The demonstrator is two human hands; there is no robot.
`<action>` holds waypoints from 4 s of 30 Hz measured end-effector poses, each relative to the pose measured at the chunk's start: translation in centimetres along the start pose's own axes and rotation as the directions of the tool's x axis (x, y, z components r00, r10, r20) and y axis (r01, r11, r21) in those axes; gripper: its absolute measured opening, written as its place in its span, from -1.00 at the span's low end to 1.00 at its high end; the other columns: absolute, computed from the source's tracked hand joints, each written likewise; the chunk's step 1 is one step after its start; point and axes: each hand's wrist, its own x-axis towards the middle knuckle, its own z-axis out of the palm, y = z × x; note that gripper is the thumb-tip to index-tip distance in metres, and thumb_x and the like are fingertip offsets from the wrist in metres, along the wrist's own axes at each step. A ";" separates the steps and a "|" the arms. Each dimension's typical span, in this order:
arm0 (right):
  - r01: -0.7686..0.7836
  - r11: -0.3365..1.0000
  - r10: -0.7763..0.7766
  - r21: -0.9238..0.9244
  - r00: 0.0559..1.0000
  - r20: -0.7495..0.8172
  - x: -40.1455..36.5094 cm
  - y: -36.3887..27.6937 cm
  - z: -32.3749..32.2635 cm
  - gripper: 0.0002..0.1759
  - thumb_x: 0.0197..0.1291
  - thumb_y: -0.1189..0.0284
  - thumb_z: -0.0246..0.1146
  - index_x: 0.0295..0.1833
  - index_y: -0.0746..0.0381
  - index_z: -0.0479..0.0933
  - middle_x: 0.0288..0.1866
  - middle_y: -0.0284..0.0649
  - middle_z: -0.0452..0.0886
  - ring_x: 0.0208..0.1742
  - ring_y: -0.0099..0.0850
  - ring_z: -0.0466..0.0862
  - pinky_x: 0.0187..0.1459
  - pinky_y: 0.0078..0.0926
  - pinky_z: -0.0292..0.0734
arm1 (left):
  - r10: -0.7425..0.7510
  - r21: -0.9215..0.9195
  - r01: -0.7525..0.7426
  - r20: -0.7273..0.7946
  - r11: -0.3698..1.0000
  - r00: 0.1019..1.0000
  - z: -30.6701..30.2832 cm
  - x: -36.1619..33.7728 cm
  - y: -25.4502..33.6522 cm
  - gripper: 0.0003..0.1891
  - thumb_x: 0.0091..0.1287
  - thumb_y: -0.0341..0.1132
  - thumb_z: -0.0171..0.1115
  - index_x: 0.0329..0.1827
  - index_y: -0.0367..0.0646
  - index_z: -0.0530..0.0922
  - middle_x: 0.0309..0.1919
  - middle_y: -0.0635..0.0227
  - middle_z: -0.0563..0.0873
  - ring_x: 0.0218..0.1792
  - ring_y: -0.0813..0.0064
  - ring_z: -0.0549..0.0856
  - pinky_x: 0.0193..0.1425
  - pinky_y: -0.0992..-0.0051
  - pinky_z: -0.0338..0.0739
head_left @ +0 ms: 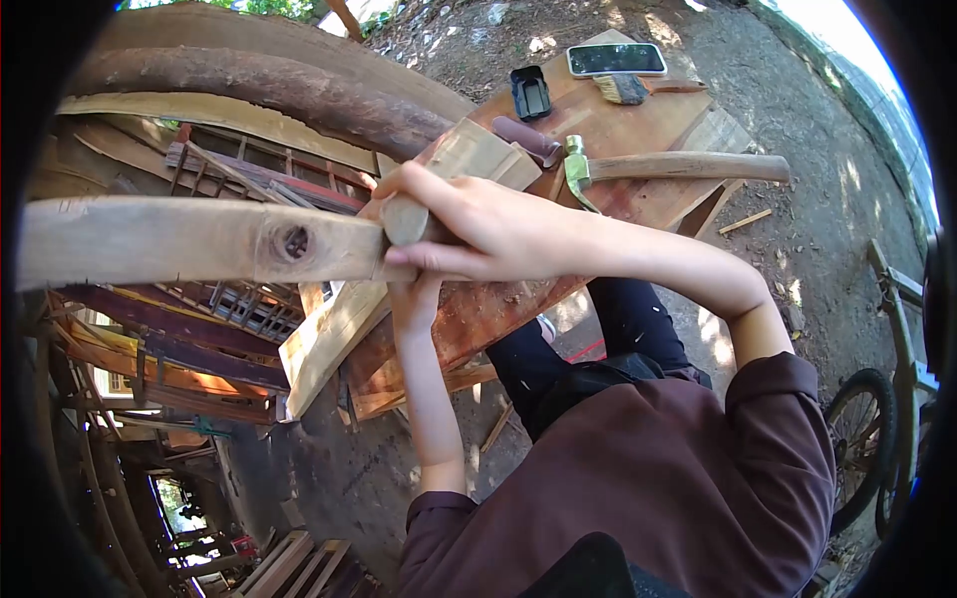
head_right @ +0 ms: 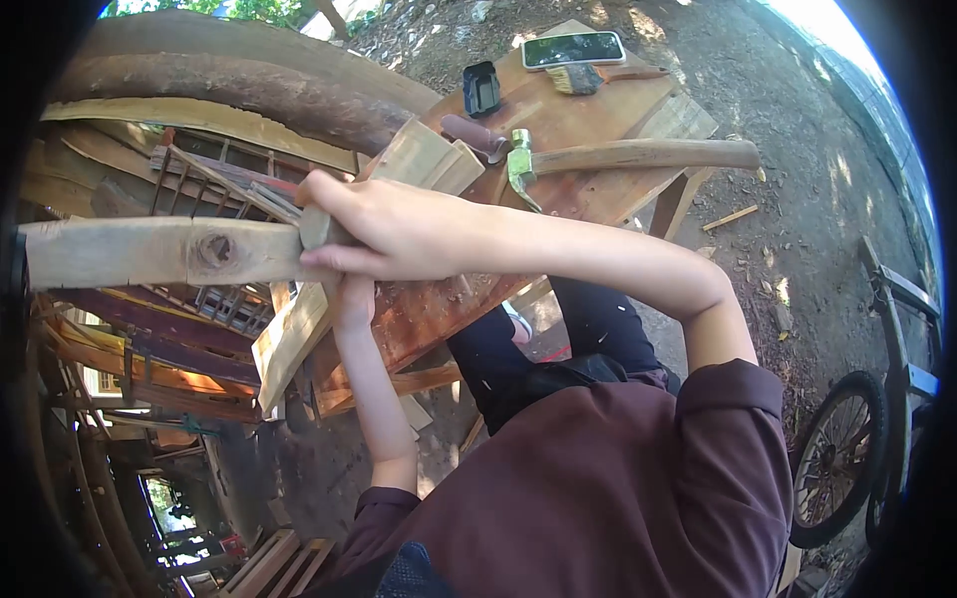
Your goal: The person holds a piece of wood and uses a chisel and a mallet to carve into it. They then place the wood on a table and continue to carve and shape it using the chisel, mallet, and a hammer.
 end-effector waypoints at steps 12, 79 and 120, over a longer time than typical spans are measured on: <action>0.139 0.925 0.024 0.354 0.908 -0.419 -0.1 -1.7 -2.6 -0.60 0.21 0.39 0.24 0.06 0.31 0.28 -0.25 -0.26 0.56 -0.28 -0.59 0.59 -0.33 -0.64 0.49 | -0.027 -0.274 0.069 0.156 0.959 0.987 1.2 2.6 2.8 -0.51 0.34 -0.28 0.14 0.23 -0.43 0.32 0.12 0.06 0.51 0.17 0.21 0.50 0.32 0.28 0.30; 0.157 0.985 -0.173 -0.075 0.829 -0.532 0.1 0.8 0.8 -0.51 0.10 0.52 0.30 0.11 0.35 0.28 -0.25 -0.26 0.51 -0.35 -0.66 0.52 -0.34 -0.71 0.45 | 0.182 -0.144 -0.275 -0.459 0.951 0.870 2.7 5.8 7.9 -0.33 0.29 0.32 -0.19 -0.32 -0.27 0.35 -0.68 0.30 0.40 -0.70 0.47 0.42 -0.64 0.55 0.36; 0.121 0.992 -0.116 -0.026 0.844 -0.524 0.1 0.5 0.8 -0.50 -0.02 0.51 0.39 0.02 0.39 0.35 -0.30 -0.25 0.54 -0.27 -0.56 0.55 -0.22 -0.61 0.45 | 0.114 -0.200 -0.217 -0.429 0.956 0.896 1.9 5.7 8.0 -0.37 0.27 0.38 -0.27 -0.29 -0.08 0.35 -0.68 0.38 0.39 -0.72 0.54 0.34 -0.61 0.59 0.27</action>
